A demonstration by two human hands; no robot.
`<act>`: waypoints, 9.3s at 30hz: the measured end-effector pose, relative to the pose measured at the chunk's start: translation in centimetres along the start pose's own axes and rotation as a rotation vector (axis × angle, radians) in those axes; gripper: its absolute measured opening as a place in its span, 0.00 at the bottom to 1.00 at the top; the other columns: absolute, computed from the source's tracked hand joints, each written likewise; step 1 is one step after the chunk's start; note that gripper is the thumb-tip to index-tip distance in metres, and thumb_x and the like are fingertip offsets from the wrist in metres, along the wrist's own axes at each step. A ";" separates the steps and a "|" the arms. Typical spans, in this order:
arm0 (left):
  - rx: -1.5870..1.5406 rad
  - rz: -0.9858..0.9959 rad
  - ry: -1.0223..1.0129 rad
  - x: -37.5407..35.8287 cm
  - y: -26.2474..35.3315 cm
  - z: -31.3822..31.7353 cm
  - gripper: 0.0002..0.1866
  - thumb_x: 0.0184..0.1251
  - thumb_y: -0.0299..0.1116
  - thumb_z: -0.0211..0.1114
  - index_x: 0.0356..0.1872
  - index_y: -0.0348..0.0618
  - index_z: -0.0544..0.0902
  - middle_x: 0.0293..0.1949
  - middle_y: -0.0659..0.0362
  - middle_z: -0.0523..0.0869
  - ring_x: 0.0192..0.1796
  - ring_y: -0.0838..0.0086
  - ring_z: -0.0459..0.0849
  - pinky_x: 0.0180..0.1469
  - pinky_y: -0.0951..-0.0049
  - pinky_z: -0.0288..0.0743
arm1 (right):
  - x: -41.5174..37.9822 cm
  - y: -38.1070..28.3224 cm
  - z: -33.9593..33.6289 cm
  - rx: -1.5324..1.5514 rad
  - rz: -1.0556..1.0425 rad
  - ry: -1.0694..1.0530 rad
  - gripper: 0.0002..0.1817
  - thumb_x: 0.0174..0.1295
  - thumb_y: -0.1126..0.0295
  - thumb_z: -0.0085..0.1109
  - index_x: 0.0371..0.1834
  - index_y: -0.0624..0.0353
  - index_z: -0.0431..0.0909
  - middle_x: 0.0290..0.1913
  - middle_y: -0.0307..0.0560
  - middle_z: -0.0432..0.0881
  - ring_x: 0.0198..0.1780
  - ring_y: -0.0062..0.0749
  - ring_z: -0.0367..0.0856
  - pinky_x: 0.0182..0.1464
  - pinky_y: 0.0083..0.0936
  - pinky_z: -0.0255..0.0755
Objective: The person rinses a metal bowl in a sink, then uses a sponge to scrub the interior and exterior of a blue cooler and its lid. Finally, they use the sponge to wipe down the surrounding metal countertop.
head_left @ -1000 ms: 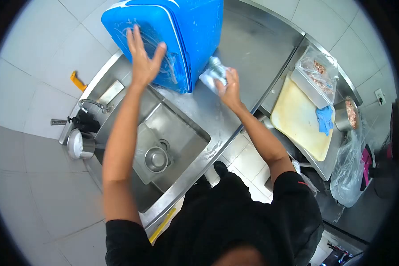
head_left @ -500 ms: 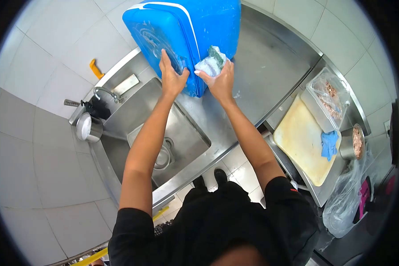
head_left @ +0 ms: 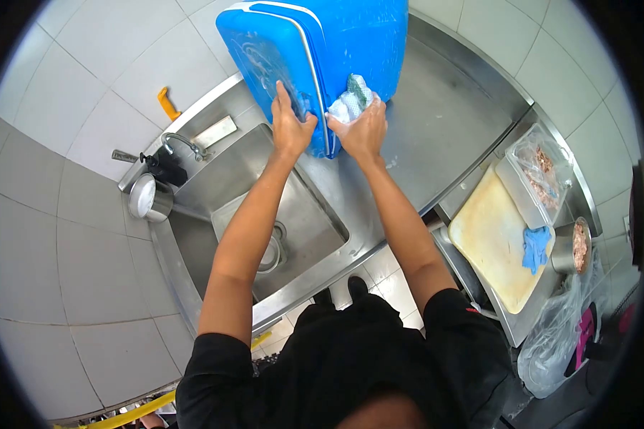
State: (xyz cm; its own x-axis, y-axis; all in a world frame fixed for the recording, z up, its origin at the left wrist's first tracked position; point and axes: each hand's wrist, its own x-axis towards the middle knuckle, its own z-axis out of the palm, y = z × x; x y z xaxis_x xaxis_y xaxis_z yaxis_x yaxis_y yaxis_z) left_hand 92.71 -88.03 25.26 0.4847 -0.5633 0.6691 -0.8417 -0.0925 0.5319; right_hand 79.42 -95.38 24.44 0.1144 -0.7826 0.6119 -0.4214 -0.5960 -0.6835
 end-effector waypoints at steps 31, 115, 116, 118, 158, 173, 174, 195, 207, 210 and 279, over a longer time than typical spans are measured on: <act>-0.312 -0.268 0.846 -14.8 -10.8 -33.2 0.35 0.67 0.23 0.58 0.71 0.35 0.49 0.52 0.47 0.77 0.52 0.68 0.79 0.57 0.68 0.72 | -20.1 -30.8 23.7 0.864 -0.317 -0.950 0.33 0.50 0.56 0.70 0.55 0.63 0.68 0.45 0.59 0.80 0.47 0.44 0.80 0.51 0.34 0.71; 0.213 0.181 0.232 5.0 -5.6 -15.6 0.25 0.47 0.33 0.72 0.46 0.37 0.73 0.54 0.37 0.65 0.59 0.46 0.66 0.61 0.54 0.62 | -0.6 -15.8 18.8 1.416 0.344 -0.305 0.27 0.69 0.47 0.46 0.47 0.65 0.74 0.42 0.49 0.79 0.46 0.40 0.77 0.48 0.34 0.69; 0.206 0.108 0.230 5.1 -5.6 -15.3 0.25 0.49 0.34 0.72 0.47 0.37 0.72 0.54 0.37 0.64 0.59 0.46 0.65 0.61 0.55 0.62 | -1.3 -15.3 18.4 1.395 0.328 -0.459 0.33 0.67 0.41 0.42 0.58 0.62 0.67 0.54 0.50 0.68 0.56 0.40 0.67 0.57 0.35 0.62; 0.216 0.105 0.203 5.3 -5.6 -15.4 0.24 0.52 0.36 0.69 0.49 0.38 0.71 0.55 0.37 0.64 0.60 0.46 0.65 0.62 0.56 0.61 | -2.7 -15.1 18.1 1.264 0.160 -0.489 0.38 0.65 0.41 0.45 0.67 0.61 0.61 0.65 0.54 0.57 0.66 0.43 0.58 0.65 0.38 0.55; -0.658 -0.526 0.034 2.3 -6.6 -18.4 0.19 0.53 0.28 0.64 0.47 0.33 0.76 0.43 0.57 0.80 0.44 0.72 0.77 0.50 0.70 0.70 | -11.7 -6.8 25.5 1.017 0.183 -0.176 0.25 0.55 0.72 0.58 0.58 0.58 0.68 0.56 0.58 0.71 0.59 0.55 0.67 0.62 0.42 0.60; -0.340 -0.461 -0.075 0.8 -3.3 -17.8 0.12 0.49 0.27 0.63 0.35 0.34 0.81 0.31 0.59 0.84 0.32 0.77 0.80 0.37 0.74 0.74 | -0.4 -15.9 16.5 1.325 0.325 -0.281 0.18 0.64 0.68 0.56 0.55 0.63 0.70 0.49 0.49 0.77 0.50 0.34 0.76 0.52 0.29 0.71; -0.330 -0.462 -0.099 1.0 -3.5 -17.8 0.10 0.48 0.27 0.63 0.34 0.35 0.81 0.30 0.60 0.83 0.31 0.77 0.80 0.36 0.74 0.74 | -0.4 -16.9 16.3 1.347 0.192 -0.247 0.20 0.64 0.68 0.56 0.56 0.64 0.69 0.50 0.49 0.76 0.50 0.35 0.76 0.54 0.29 0.69; -0.322 -0.446 -0.270 2.5 -6.6 -19.8 0.10 0.42 0.23 0.66 0.30 0.36 0.82 0.28 0.58 0.83 0.31 0.76 0.80 0.35 0.74 0.74 | 5.4 -22.7 11.5 0.847 -0.408 -0.270 0.26 0.51 0.54 0.66 0.43 0.67 0.80 0.42 0.63 0.82 0.45 0.53 0.79 0.49 0.35 0.73; -1.541 -0.476 -0.648 2.3 -6.8 -20.7 0.43 0.65 0.69 0.42 0.63 0.37 0.67 0.60 0.49 0.76 0.60 0.60 0.75 0.64 0.58 0.66 | -9.6 -18.4 7.6 0.779 -0.470 0.011 0.28 0.40 0.70 0.70 0.49 0.66 0.75 0.46 0.57 0.75 0.51 0.52 0.71 0.52 0.40 0.69; -0.919 -0.494 -0.353 1.9 -4.4 -19.8 0.27 0.67 0.46 0.61 0.60 0.39 0.70 0.53 0.57 0.79 0.53 0.68 0.79 0.56 0.63 0.74 | -16.6 -13.8 10.3 0.696 -0.356 -0.060 0.26 0.42 0.73 0.69 0.48 0.66 0.75 0.46 0.57 0.76 0.50 0.51 0.72 0.51 0.40 0.69; -0.137 -0.548 -0.284 -6.4 -4.6 -19.5 0.15 0.51 0.29 0.65 0.39 0.32 0.78 0.39 0.57 0.80 0.41 0.72 0.75 0.48 0.71 0.69 | 2.7 -18.5 15.4 0.803 -0.196 0.128 0.23 0.58 0.62 0.54 0.53 0.66 0.73 0.47 0.68 0.78 0.52 0.59 0.73 0.58 0.44 0.63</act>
State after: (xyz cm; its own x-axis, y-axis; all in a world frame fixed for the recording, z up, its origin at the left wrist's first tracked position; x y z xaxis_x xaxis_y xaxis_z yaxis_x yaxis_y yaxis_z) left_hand 98.18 -67.97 28.69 0.7393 -0.6613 0.1266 -0.4414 -0.3341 0.8328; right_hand 101.40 -89.23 32.62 -0.0046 -0.6536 0.7568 0.3707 -0.7040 -0.6058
